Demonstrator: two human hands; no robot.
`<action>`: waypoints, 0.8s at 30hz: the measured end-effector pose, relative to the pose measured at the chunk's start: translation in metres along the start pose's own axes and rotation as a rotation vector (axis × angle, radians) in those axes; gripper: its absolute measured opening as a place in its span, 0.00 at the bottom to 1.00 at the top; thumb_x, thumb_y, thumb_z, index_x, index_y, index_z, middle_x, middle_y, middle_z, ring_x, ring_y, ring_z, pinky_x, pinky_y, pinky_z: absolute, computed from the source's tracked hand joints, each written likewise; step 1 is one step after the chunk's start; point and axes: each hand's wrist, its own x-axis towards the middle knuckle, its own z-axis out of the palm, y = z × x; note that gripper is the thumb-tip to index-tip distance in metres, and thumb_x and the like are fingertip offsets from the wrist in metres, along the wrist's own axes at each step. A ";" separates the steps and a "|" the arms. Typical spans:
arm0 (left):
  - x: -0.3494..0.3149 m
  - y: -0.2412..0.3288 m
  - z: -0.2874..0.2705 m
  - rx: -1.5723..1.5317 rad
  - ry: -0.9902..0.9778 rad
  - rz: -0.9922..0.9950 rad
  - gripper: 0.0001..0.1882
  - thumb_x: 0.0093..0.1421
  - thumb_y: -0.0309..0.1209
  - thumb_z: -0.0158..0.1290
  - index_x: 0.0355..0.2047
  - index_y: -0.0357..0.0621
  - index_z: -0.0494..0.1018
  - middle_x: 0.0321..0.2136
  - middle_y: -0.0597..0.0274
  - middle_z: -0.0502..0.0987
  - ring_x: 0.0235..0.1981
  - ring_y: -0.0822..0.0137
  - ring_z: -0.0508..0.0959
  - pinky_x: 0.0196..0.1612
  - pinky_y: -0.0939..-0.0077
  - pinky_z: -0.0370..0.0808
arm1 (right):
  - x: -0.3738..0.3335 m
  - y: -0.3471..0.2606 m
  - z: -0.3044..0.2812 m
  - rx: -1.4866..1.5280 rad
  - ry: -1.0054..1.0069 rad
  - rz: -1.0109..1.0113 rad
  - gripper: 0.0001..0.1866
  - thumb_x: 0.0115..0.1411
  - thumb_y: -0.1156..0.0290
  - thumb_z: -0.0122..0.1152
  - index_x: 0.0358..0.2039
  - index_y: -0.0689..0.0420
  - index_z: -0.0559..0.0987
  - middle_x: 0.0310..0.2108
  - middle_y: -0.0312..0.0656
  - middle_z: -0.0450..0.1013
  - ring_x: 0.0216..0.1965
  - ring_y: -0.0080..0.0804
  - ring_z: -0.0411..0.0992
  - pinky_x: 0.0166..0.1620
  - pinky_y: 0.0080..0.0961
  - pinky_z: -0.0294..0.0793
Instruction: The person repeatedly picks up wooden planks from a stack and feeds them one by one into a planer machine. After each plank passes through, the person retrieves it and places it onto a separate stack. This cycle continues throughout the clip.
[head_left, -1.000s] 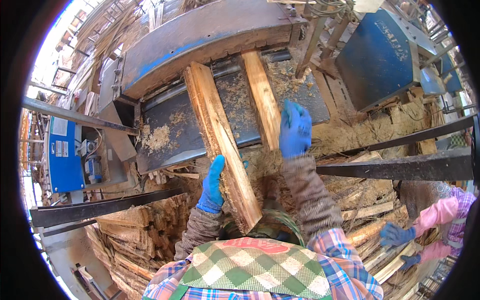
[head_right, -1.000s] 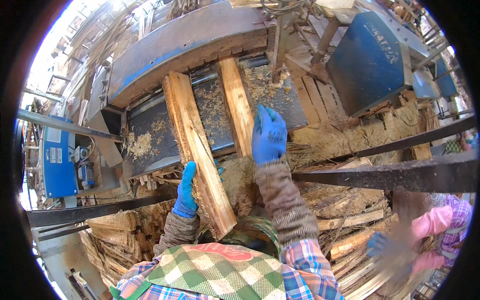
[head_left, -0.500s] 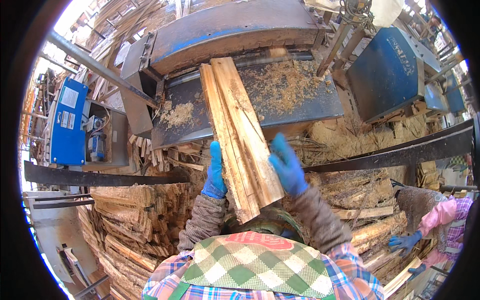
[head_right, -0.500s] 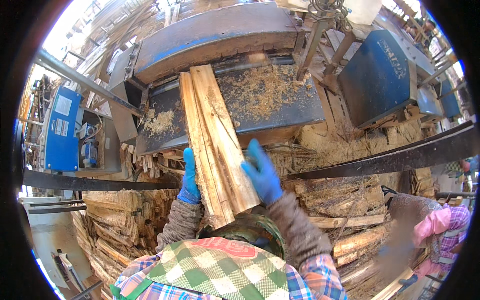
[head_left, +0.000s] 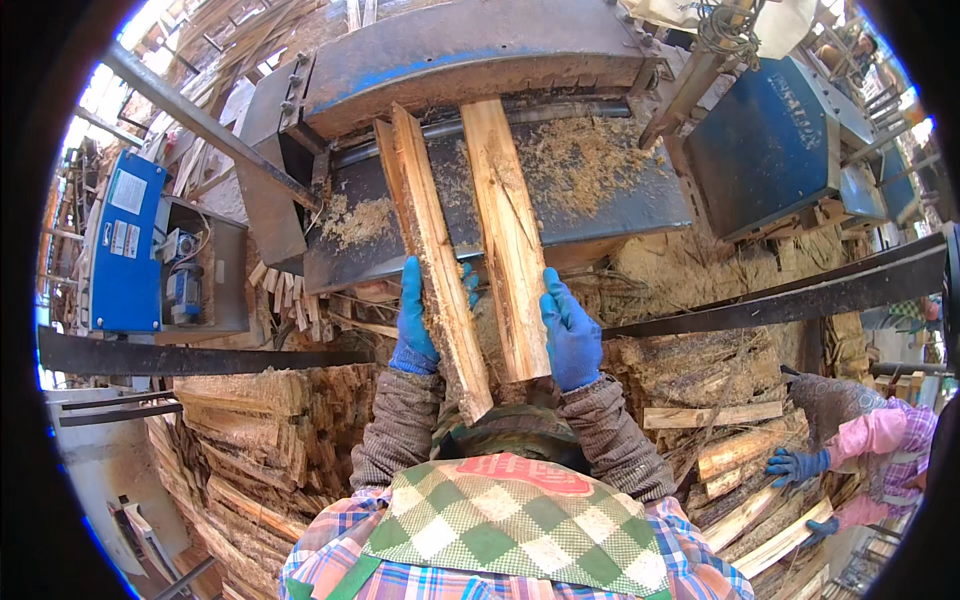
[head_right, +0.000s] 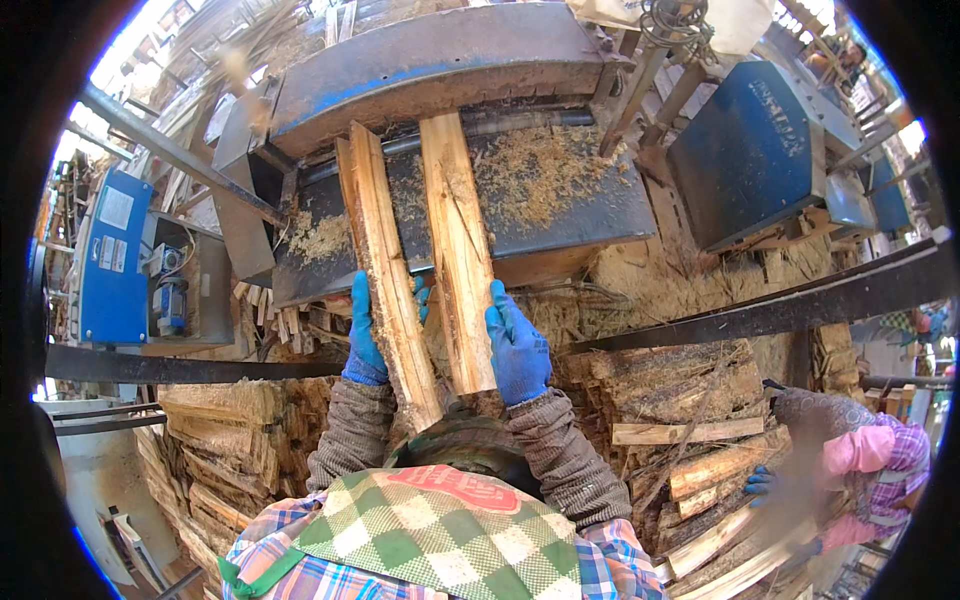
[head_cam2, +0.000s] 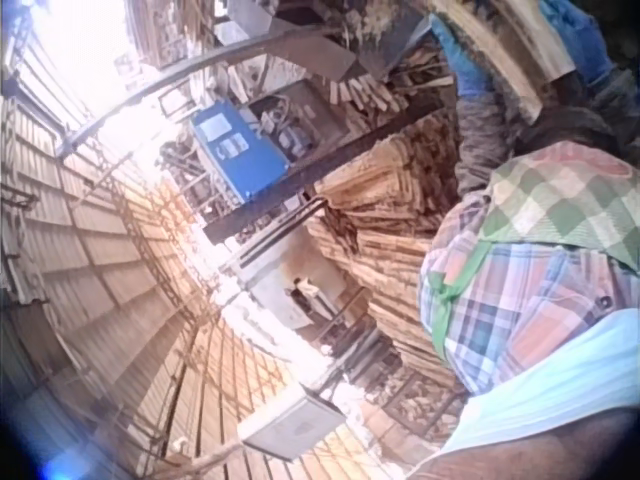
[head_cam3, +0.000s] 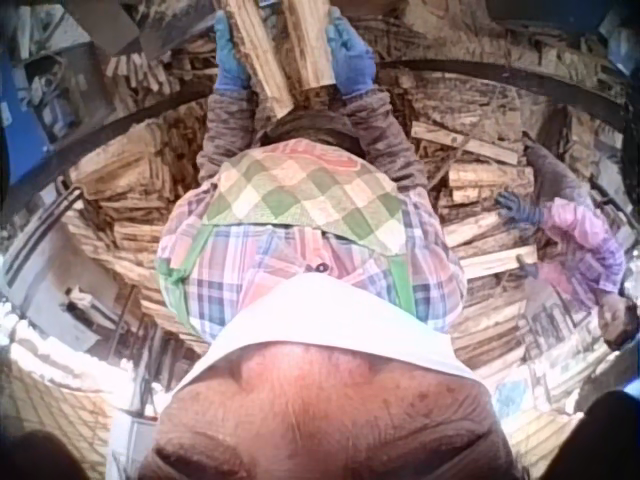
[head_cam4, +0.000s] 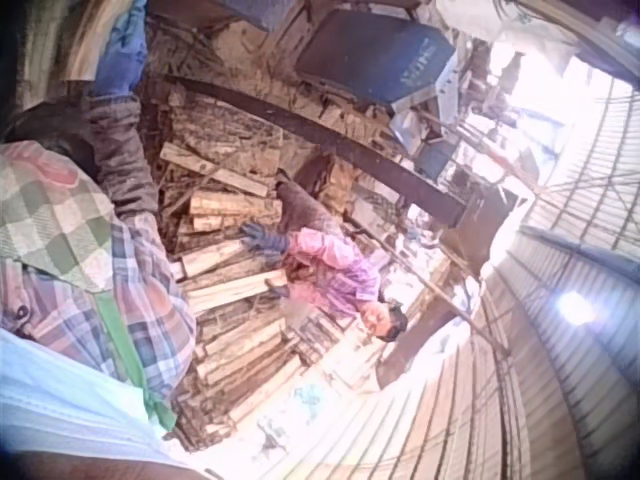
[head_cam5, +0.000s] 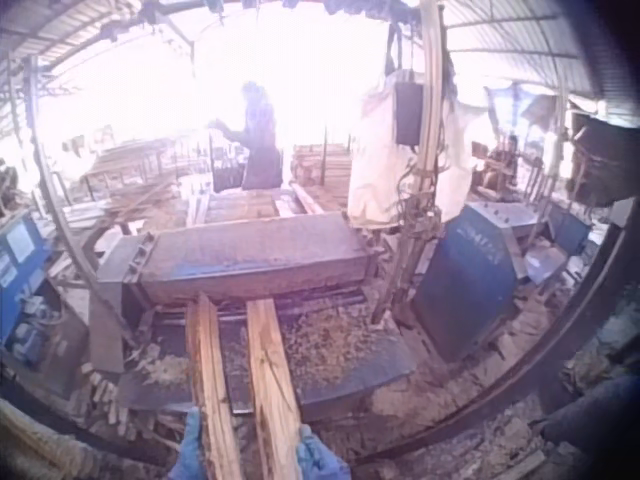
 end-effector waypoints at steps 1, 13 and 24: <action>0.000 0.001 -0.003 -0.018 -0.023 -0.003 0.37 0.68 0.60 0.53 0.64 0.42 0.70 0.51 0.49 0.81 0.51 0.54 0.83 0.49 0.58 0.87 | 0.004 0.011 0.005 -0.015 0.028 -0.032 0.22 0.73 0.76 0.56 0.67 0.59 0.74 0.62 0.46 0.76 0.57 0.28 0.75 0.59 0.29 0.77; -0.004 0.005 -0.011 -0.032 -0.007 -0.043 0.41 0.71 0.61 0.48 0.70 0.41 0.63 0.57 0.48 0.76 0.61 0.48 0.76 0.61 0.51 0.78 | 0.185 -0.023 0.070 -0.431 0.362 -0.034 0.19 0.72 0.67 0.57 0.61 0.55 0.78 0.48 0.53 0.75 0.47 0.45 0.78 0.50 0.38 0.79; 0.004 0.010 -0.008 0.025 0.013 -0.057 0.42 0.67 0.60 0.55 0.69 0.42 0.63 0.54 0.45 0.78 0.57 0.47 0.79 0.52 0.55 0.86 | 0.167 -0.028 0.050 -0.075 -0.026 0.045 0.28 0.72 0.55 0.58 0.69 0.50 0.72 0.66 0.51 0.69 0.63 0.51 0.71 0.67 0.40 0.70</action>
